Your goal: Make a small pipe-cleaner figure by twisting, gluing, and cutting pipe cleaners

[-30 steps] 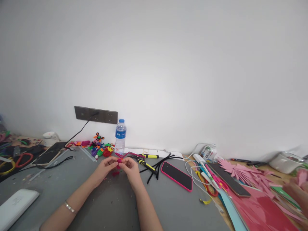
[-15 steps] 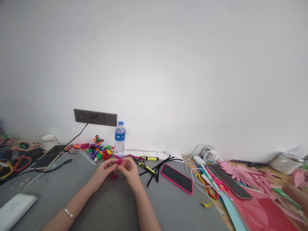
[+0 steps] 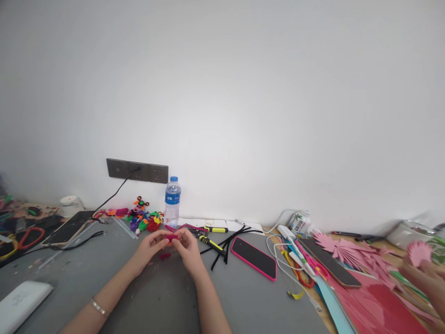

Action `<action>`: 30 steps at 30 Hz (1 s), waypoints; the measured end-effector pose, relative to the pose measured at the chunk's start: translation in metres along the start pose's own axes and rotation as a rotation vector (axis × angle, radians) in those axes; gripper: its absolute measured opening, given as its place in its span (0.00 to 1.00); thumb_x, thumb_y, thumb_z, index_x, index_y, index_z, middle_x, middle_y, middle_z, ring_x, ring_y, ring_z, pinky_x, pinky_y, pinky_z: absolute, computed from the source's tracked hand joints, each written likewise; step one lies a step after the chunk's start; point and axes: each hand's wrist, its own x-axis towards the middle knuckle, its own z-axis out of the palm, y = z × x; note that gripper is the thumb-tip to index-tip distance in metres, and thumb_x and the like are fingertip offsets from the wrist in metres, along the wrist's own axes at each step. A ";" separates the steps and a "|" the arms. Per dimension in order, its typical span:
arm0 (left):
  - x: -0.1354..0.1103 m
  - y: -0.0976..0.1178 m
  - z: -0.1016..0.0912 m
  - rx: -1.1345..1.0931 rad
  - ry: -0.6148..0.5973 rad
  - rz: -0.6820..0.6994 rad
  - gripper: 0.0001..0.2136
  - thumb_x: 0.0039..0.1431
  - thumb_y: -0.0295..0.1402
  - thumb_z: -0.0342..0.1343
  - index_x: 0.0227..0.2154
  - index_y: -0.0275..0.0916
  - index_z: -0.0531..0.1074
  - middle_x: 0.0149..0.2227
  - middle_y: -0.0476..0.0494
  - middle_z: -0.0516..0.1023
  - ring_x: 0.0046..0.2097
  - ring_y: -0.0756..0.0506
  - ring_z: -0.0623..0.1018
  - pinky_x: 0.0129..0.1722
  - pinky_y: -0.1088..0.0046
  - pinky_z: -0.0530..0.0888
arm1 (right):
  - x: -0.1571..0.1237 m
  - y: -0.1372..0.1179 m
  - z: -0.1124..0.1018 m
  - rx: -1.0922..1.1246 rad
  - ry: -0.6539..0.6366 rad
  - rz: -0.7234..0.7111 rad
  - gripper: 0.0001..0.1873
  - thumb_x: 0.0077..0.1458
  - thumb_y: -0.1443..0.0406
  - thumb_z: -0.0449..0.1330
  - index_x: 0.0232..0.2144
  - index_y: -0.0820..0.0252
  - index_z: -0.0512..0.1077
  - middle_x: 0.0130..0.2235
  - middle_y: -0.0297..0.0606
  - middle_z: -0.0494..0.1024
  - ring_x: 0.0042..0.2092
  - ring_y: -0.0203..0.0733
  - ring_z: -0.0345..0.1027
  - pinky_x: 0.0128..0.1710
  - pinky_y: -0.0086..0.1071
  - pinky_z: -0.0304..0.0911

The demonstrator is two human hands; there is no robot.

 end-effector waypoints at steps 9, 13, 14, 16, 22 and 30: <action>0.001 -0.006 -0.001 0.033 -0.037 0.079 0.14 0.52 0.43 0.60 0.35 0.38 0.73 0.32 0.46 0.75 0.36 0.46 0.74 0.37 0.72 0.72 | 0.000 0.006 -0.001 -0.039 0.005 -0.055 0.12 0.51 0.57 0.64 0.31 0.57 0.68 0.26 0.29 0.65 0.26 0.34 0.57 0.28 0.29 0.54; 0.002 -0.007 0.000 -0.001 -0.042 0.093 0.12 0.52 0.42 0.60 0.32 0.38 0.71 0.29 0.50 0.72 0.32 0.48 0.72 0.33 0.74 0.71 | -0.001 0.005 -0.001 -0.106 0.012 -0.054 0.11 0.51 0.58 0.63 0.32 0.57 0.68 0.26 0.30 0.67 0.27 0.35 0.59 0.28 0.29 0.54; 0.002 -0.007 0.001 -0.012 -0.053 0.096 0.12 0.53 0.42 0.60 0.32 0.38 0.70 0.28 0.50 0.71 0.32 0.49 0.72 0.33 0.75 0.70 | -0.001 0.004 -0.001 -0.118 0.015 -0.054 0.11 0.51 0.58 0.63 0.32 0.57 0.68 0.26 0.30 0.67 0.27 0.35 0.59 0.28 0.29 0.54; 0.002 -0.006 0.001 -0.021 -0.075 0.100 0.12 0.53 0.42 0.60 0.32 0.38 0.69 0.28 0.51 0.70 0.30 0.50 0.71 0.31 0.76 0.70 | -0.001 0.005 -0.001 -0.132 0.017 -0.060 0.11 0.51 0.57 0.63 0.31 0.57 0.67 0.27 0.30 0.68 0.27 0.36 0.60 0.29 0.29 0.56; 0.002 -0.010 0.002 -0.001 -0.095 0.096 0.10 0.54 0.40 0.58 0.33 0.39 0.68 0.26 0.53 0.68 0.28 0.51 0.69 0.29 0.77 0.67 | -0.001 0.006 -0.002 -0.153 0.022 -0.065 0.11 0.51 0.58 0.62 0.30 0.58 0.67 0.27 0.31 0.70 0.29 0.37 0.64 0.30 0.30 0.58; 0.004 -0.013 -0.001 0.043 -0.039 0.112 0.10 0.52 0.40 0.59 0.29 0.38 0.68 0.28 0.51 0.70 0.31 0.49 0.71 0.32 0.75 0.68 | -0.002 0.004 -0.002 -0.279 0.030 -0.077 0.06 0.52 0.62 0.61 0.32 0.58 0.70 0.30 0.33 0.72 0.30 0.37 0.64 0.29 0.29 0.57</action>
